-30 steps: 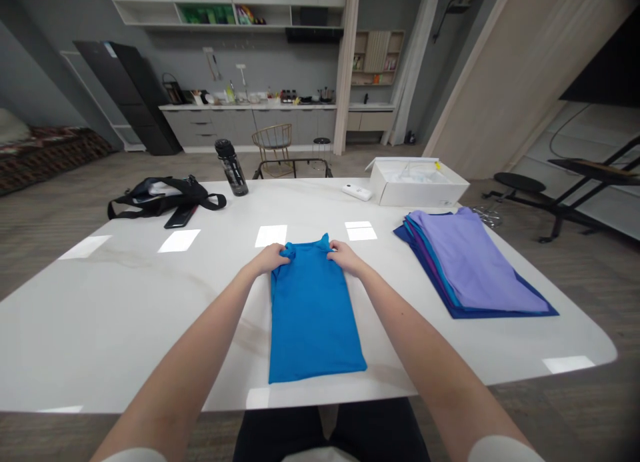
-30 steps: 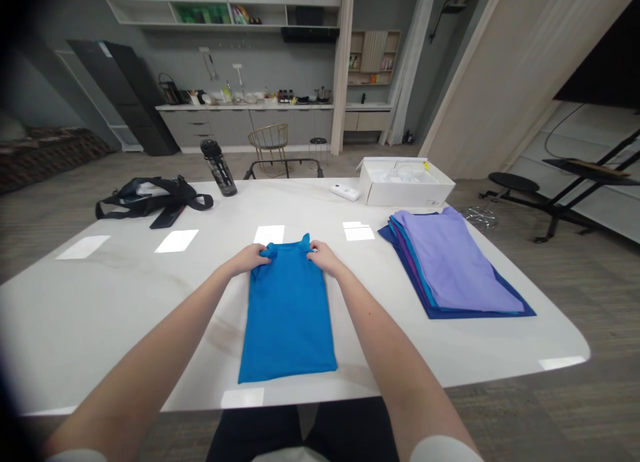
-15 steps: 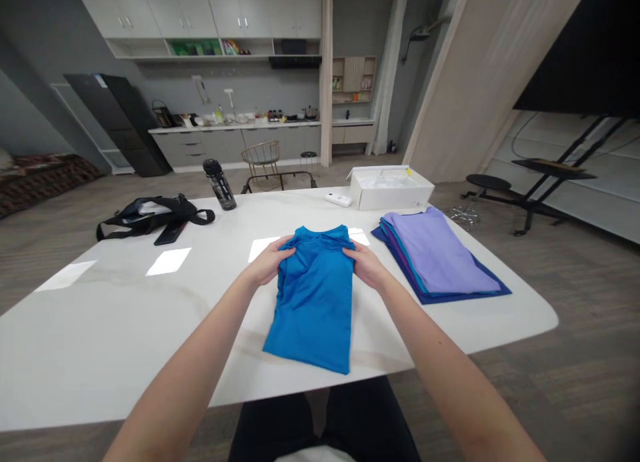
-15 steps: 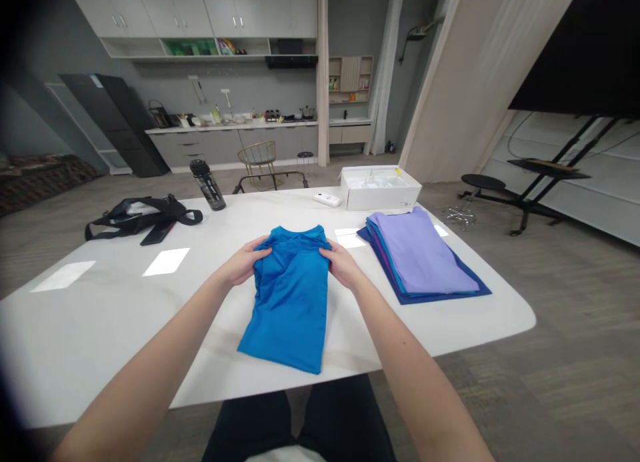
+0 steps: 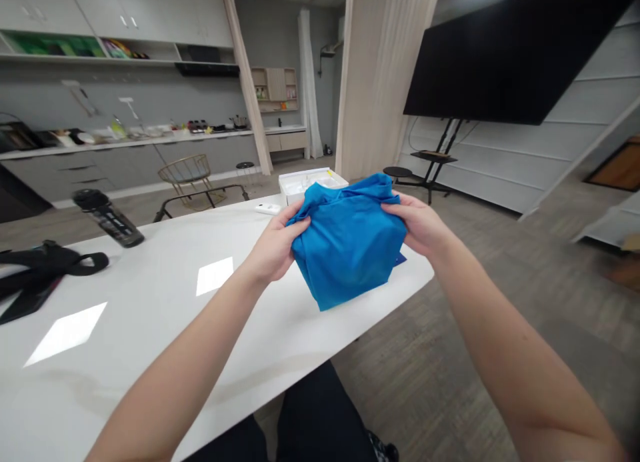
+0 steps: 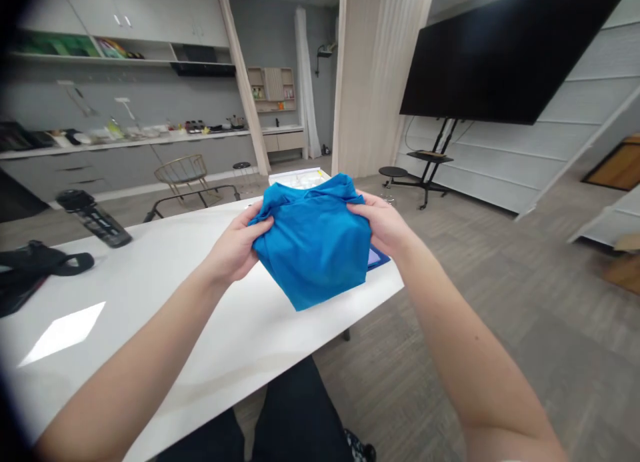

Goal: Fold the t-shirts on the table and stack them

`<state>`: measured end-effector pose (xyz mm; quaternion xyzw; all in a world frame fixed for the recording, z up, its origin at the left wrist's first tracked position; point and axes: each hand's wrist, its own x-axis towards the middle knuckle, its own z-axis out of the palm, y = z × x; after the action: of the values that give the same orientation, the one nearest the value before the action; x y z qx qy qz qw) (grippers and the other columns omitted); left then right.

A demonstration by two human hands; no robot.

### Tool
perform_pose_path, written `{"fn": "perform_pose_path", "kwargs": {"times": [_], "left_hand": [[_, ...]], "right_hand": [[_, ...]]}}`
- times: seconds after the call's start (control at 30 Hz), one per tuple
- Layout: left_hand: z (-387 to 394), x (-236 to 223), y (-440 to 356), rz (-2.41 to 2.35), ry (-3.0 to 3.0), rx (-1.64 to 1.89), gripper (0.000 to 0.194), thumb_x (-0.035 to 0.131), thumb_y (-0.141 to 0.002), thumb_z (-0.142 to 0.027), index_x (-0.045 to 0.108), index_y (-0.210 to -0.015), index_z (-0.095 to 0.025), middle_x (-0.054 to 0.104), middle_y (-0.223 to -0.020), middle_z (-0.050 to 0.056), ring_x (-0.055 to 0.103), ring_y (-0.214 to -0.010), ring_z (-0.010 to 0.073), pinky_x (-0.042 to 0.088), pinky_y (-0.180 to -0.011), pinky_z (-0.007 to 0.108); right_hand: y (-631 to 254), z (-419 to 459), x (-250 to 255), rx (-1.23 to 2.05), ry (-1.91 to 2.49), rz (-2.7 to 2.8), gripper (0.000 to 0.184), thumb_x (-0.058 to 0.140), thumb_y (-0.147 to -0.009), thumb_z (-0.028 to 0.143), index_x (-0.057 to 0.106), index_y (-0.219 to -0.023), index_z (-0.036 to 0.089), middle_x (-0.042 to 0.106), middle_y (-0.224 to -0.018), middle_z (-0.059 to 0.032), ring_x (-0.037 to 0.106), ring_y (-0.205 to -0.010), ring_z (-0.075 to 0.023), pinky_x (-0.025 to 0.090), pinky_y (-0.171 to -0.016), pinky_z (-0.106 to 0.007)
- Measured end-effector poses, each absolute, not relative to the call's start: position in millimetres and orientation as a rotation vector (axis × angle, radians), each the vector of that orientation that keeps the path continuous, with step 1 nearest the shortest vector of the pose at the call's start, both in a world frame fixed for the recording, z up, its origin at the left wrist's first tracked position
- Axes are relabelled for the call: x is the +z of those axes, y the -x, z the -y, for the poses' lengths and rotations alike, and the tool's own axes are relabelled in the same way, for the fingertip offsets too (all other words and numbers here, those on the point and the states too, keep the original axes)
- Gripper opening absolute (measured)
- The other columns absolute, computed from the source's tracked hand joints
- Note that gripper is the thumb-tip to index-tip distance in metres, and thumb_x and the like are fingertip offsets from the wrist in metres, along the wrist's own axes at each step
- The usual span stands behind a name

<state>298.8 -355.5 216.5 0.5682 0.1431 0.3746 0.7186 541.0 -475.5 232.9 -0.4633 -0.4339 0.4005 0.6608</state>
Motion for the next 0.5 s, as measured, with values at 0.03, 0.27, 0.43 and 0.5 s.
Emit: {"fn": "perform_pose_path", "kwargs": {"times": [0.03,0.27,0.43,0.5], "left_hand": [[356,221,-311,-0.301,-1.242,0.829,0.051,0.077,-0.08,-0.028,0.066,-0.13,-0.029,0.069,-0.131,0.002,0.06,-0.128,0.027,0.047,-0.112,0.044],[292,189,-419,-0.278,-1.139,0.797,0.057,0.071,-0.084,-0.024,0.058,-0.139,-0.027,0.067,-0.134,0.005,0.061,-0.128,0.0254,0.043,-0.115,0.048],[195,98,-481,-0.545,-1.233,0.804,0.057,0.066,-0.079,-0.014,0.061,-0.135,-0.023,0.071,-0.126,0.009,0.065,-0.119,0.025,0.046,-0.111,0.049],[164,62,-493,-0.826,-1.413,0.827,0.063,0.066,-0.074,-0.006,0.06,-0.135,-0.02,0.068,-0.129,0.01,0.062,-0.124,0.0259,0.044,-0.112,0.047]], "right_hand": [[-557,478,242,0.881,1.071,0.99,0.034,0.08,-0.075,0.027,0.075,-0.108,0.023,0.078,-0.102,-0.0039,0.072,-0.102,-0.0262,0.056,-0.094,-0.042],[-668,398,230,0.901,1.2,0.979,0.033,0.071,-0.077,0.015,0.074,-0.11,0.019,0.078,-0.101,-0.0052,0.074,-0.096,-0.0246,0.056,-0.095,-0.045],[-707,289,131,0.783,1.498,0.902,0.04,0.065,-0.078,0.011,0.072,-0.117,0.017,0.079,-0.098,-0.0058,0.074,-0.089,-0.0223,0.057,-0.091,-0.042],[-710,261,90,0.587,1.782,0.96,0.036,0.067,-0.079,0.013,0.074,-0.114,0.015,0.078,-0.101,-0.0075,0.073,-0.091,-0.0231,0.056,-0.092,-0.041]]}}
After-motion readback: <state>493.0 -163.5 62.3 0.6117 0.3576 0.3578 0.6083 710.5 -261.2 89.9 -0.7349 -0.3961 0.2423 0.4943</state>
